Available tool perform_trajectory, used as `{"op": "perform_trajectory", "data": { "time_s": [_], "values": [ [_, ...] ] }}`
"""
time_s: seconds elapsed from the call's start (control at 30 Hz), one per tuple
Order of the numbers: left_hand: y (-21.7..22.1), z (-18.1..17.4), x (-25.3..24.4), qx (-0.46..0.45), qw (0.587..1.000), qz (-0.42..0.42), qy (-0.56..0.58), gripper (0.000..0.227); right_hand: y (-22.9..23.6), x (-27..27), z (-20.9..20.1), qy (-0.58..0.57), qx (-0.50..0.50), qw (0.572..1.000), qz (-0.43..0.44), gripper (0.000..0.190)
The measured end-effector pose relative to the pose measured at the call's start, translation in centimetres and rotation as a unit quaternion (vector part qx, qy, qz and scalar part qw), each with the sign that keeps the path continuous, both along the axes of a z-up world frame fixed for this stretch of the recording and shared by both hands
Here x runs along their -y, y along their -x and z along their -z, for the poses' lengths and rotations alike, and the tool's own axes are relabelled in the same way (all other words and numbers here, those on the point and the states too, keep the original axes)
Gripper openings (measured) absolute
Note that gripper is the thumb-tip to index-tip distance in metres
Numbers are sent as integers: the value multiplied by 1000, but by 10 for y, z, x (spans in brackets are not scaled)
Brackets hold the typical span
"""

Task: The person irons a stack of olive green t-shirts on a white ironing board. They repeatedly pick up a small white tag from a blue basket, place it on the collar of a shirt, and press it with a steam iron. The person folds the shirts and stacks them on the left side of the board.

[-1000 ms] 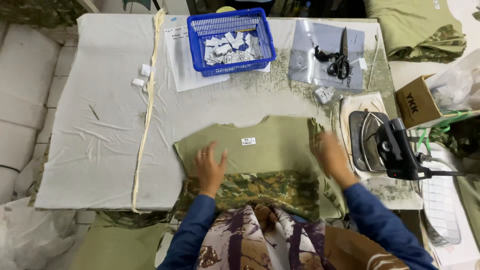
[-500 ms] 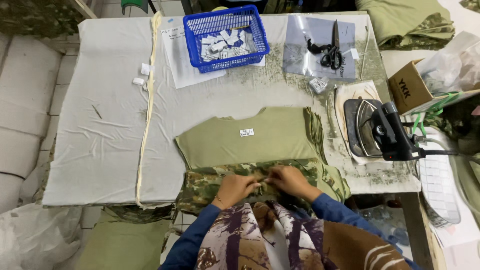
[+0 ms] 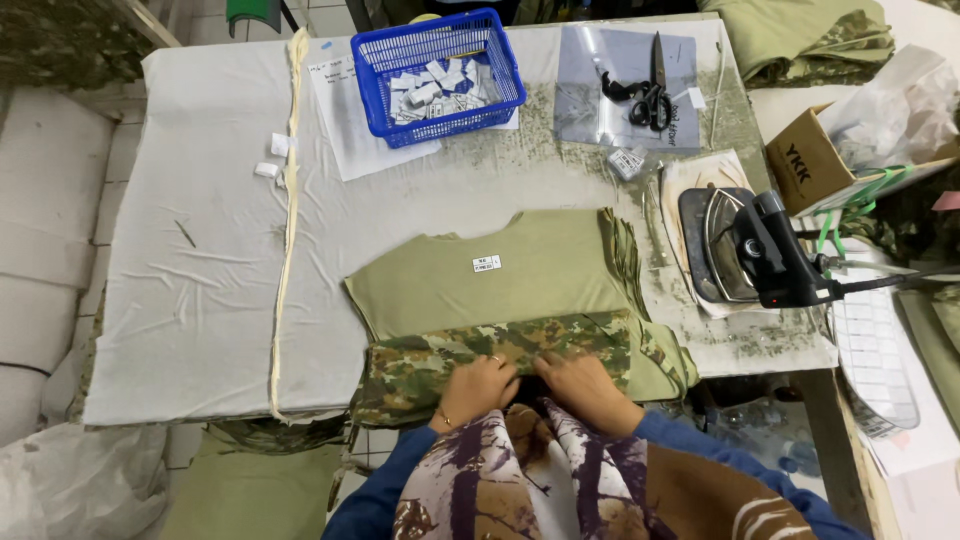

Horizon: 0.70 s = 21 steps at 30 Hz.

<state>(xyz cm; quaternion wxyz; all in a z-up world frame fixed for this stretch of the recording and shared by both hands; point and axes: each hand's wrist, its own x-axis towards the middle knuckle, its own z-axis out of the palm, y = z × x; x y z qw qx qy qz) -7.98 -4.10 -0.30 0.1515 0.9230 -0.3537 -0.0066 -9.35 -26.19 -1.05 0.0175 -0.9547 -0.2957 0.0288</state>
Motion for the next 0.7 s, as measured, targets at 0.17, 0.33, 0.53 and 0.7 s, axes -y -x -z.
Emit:
{"op": "perform_trajectory", "data": {
  "time_s": [0.17,0.33,0.53,0.7],
  "values": [
    [13,32,-9,173,978,-96,-64,16,3,34,11,44,9,995,93,12],
    [5,3,-26,13,983,-174,-52,19,-6,37,-21,-47,21,989,140,4],
    [-18,-56,-69,-101,963,-235,-85,21,-26,46,-77,-118,-80,983,112,27],
    [-39,-145,-102,-449,849,-278,-18,54,-52,84,-79,-116,-329,897,273,31]
  ]
}}
